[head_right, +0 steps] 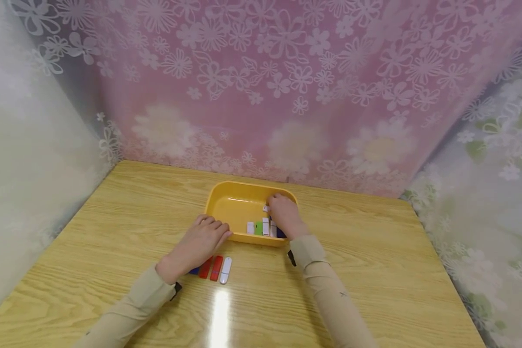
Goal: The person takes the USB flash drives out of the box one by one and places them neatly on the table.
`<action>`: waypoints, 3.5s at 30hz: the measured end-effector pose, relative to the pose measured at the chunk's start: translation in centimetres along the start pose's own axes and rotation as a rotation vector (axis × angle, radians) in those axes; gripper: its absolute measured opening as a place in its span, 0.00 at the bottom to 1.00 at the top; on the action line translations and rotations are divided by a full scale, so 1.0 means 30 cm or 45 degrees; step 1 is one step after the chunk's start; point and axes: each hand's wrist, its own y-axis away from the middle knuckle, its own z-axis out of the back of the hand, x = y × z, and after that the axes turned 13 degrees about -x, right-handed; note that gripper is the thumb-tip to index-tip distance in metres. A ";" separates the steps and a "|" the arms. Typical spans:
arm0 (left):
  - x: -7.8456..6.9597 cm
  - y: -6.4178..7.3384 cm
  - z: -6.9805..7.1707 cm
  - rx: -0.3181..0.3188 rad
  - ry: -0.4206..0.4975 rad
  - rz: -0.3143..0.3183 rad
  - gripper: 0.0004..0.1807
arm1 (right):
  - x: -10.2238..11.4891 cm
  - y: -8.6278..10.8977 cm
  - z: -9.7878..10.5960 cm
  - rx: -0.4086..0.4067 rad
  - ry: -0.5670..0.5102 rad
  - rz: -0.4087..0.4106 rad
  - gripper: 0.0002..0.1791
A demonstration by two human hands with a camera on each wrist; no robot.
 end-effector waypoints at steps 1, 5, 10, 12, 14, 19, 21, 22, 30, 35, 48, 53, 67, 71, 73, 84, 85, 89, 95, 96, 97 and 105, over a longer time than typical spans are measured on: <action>-0.001 0.000 -0.001 0.002 0.002 0.003 0.15 | -0.001 0.001 -0.003 -0.003 -0.006 0.000 0.13; -0.002 0.001 -0.002 -0.002 0.008 0.005 0.15 | -0.007 -0.002 -0.015 -0.030 -0.045 -0.024 0.11; 0.000 0.002 -0.004 -0.016 0.009 -0.002 0.15 | -0.009 -0.010 -0.024 -0.058 -0.109 -0.050 0.10; 0.000 0.001 -0.005 -0.013 0.014 -0.001 0.15 | -0.008 -0.013 -0.024 -0.059 -0.137 -0.054 0.10; 0.000 0.000 -0.004 -0.007 0.018 0.004 0.15 | -0.008 -0.014 -0.018 -0.063 -0.175 -0.059 0.10; 0.000 -0.001 -0.003 -0.011 0.020 0.005 0.15 | 0.008 -0.005 0.039 -0.099 -0.312 -0.110 0.13; 0.000 -0.001 -0.004 -0.023 0.020 0.000 0.15 | 0.022 0.009 0.076 -0.124 -0.380 -0.140 0.14; 0.000 -0.001 -0.005 -0.029 0.021 -0.002 0.15 | 0.029 0.020 0.094 -0.139 -0.416 -0.153 0.15; 0.000 -0.001 -0.002 -0.032 0.015 -0.004 0.15 | 0.108 0.145 0.198 -0.306 -0.776 -0.263 0.20; 0.000 0.000 -0.002 -0.029 0.017 -0.003 0.15 | 0.168 0.221 0.230 -0.322 -1.014 -0.329 0.19; -0.004 -0.003 0.000 -0.021 0.000 0.010 0.15 | 0.300 0.367 0.150 -0.074 -1.008 -0.321 0.26; -0.003 -0.003 -0.001 -0.012 -0.008 0.011 0.16 | 0.311 0.388 0.108 0.050 -0.935 -0.268 0.28; -0.006 -0.002 0.003 -0.019 -0.021 -0.004 0.15 | 0.334 0.383 0.077 0.153 -0.762 -0.254 0.26; -0.005 -0.001 0.004 -0.016 -0.022 -0.005 0.15 | 0.339 0.382 0.077 0.144 -0.712 -0.223 0.27; -0.006 -0.002 0.005 -0.011 -0.020 -0.003 0.14 | 0.340 0.384 0.078 0.134 -0.682 -0.197 0.27; -0.003 -0.002 0.000 -0.034 0.000 0.002 0.15 | 0.344 0.392 0.078 0.129 -0.535 -0.105 0.27; -0.003 -0.002 0.000 -0.033 0.000 0.003 0.15 | 0.347 0.391 0.077 0.130 -0.529 -0.109 0.27; -0.004 -0.003 0.002 -0.027 -0.002 0.002 0.15 | 0.355 0.388 0.072 0.135 -0.511 -0.116 0.28; -0.007 -0.005 0.006 -0.035 -0.003 -0.007 0.15 | 0.345 0.394 0.081 0.102 -0.516 -0.126 0.27; -0.008 -0.005 0.007 -0.037 -0.003 -0.009 0.15 | 0.342 0.396 0.082 0.078 -0.522 -0.121 0.26; -0.008 -0.006 0.006 -0.039 -0.003 -0.010 0.15 | 0.339 0.398 0.083 0.052 -0.532 -0.117 0.23; -0.004 -0.003 -0.001 -0.044 -0.002 -0.004 0.15 | 0.317 0.395 0.092 -0.160 -0.640 -0.074 0.05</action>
